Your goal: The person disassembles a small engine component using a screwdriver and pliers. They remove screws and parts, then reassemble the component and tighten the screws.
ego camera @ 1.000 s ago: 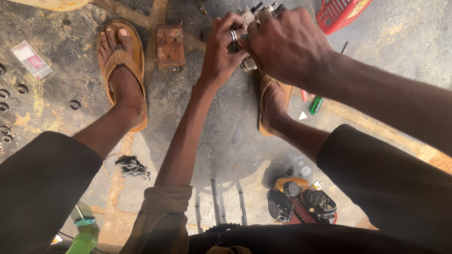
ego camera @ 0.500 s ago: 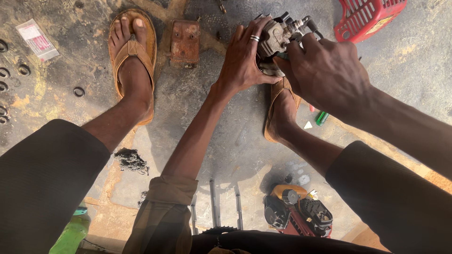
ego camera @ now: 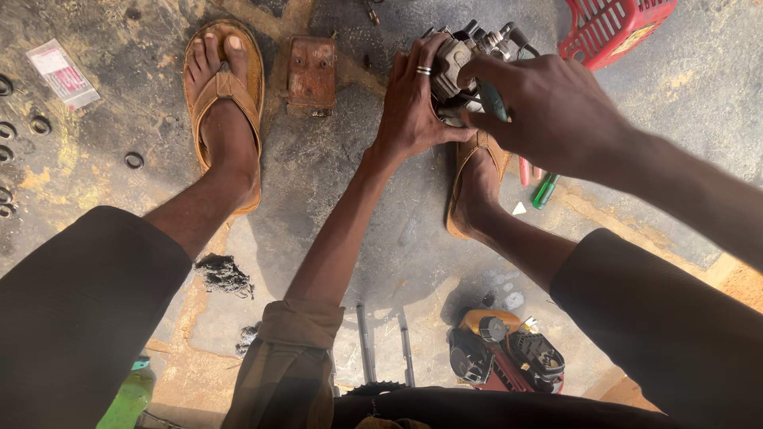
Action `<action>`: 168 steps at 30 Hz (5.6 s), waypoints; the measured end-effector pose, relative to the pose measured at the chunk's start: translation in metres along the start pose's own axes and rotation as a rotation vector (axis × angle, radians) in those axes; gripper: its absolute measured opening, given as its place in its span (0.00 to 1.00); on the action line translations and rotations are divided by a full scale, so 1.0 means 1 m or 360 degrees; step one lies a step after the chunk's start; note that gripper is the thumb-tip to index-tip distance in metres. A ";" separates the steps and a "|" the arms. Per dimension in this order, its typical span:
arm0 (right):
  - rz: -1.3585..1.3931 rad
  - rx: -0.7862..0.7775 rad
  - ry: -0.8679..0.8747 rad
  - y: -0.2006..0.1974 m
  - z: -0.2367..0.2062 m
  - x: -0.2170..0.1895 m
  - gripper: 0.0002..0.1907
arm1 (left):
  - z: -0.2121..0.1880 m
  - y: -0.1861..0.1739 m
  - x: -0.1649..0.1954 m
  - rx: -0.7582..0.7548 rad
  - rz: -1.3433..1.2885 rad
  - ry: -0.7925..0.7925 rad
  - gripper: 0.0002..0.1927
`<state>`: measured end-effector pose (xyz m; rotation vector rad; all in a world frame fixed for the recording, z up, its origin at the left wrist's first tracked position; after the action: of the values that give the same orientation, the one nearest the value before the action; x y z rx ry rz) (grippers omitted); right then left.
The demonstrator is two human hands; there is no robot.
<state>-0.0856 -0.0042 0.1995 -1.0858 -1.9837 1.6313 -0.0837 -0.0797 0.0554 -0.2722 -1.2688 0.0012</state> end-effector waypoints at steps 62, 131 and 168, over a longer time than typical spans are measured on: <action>-0.0420 -0.0006 -0.0615 -0.039 -0.040 0.016 0.14 | -0.014 0.037 0.024 0.0516 -0.0066 -0.0273 0.60; 0.0241 0.0288 0.0500 -0.092 0.074 -0.009 0.10 | -0.053 -0.086 -0.056 0.1197 -0.2539 -0.0957 0.09; 0.0208 0.0137 0.0115 -0.059 0.097 -0.010 0.11 | -0.023 -0.081 -0.080 0.0801 -0.1775 -0.0853 0.06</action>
<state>-0.1658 -0.0789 0.2302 -1.2466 -1.8143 1.7007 -0.0981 -0.1749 -0.0092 0.9443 -1.7525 -0.5834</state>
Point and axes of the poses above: each hand's wrist, its own z-axis towards the middle knuckle, its own y-axis out of the palm, x = y × z, the point moved 9 cm from there along z, towards the middle knuckle, and after that the axes turned 14 degrees about -z, right-handed, at the moved point
